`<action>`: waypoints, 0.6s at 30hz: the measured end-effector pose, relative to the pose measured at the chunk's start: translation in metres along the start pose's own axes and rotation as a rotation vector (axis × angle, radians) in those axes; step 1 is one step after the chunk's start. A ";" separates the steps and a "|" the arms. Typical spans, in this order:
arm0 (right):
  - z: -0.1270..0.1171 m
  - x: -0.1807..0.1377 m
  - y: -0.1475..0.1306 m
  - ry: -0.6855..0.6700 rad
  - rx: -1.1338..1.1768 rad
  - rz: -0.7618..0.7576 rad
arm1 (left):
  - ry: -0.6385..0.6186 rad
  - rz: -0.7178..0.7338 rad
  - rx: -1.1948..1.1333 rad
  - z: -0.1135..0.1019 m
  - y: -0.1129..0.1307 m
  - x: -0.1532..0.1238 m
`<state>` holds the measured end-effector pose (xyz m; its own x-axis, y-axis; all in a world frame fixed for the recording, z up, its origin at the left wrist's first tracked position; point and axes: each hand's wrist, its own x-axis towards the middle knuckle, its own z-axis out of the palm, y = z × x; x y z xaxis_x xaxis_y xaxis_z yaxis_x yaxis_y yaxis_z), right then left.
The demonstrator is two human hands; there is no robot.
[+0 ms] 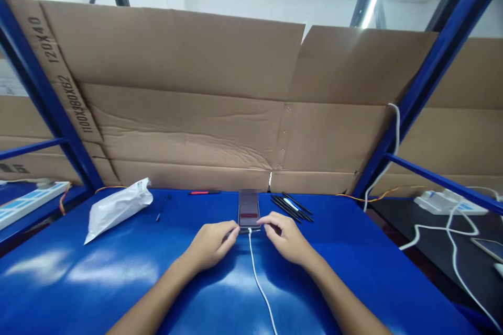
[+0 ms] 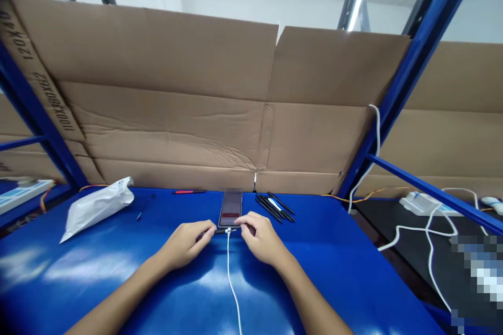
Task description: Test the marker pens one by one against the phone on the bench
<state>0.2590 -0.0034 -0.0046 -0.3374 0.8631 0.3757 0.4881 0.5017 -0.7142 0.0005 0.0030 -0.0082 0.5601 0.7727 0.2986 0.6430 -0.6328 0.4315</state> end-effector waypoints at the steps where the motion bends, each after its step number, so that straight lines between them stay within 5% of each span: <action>1: 0.001 0.000 0.000 -0.005 0.008 0.000 | 0.008 -0.011 0.007 0.001 0.000 0.000; 8: 0.011 -0.003 -0.010 -0.089 0.031 -0.030 | 0.050 -0.042 0.030 0.006 -0.003 0.001; 14: -0.008 0.003 -0.003 0.073 0.038 -0.003 | 0.171 -0.253 -0.011 -0.006 -0.019 0.001; 18: -0.009 0.004 0.001 0.104 0.066 0.029 | 0.047 -0.189 -0.116 -0.010 -0.016 0.000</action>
<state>0.2648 0.0009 0.0016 -0.2369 0.8801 0.4115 0.4412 0.4748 -0.7615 -0.0152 0.0134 -0.0063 0.4084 0.8802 0.2416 0.6681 -0.4687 0.5780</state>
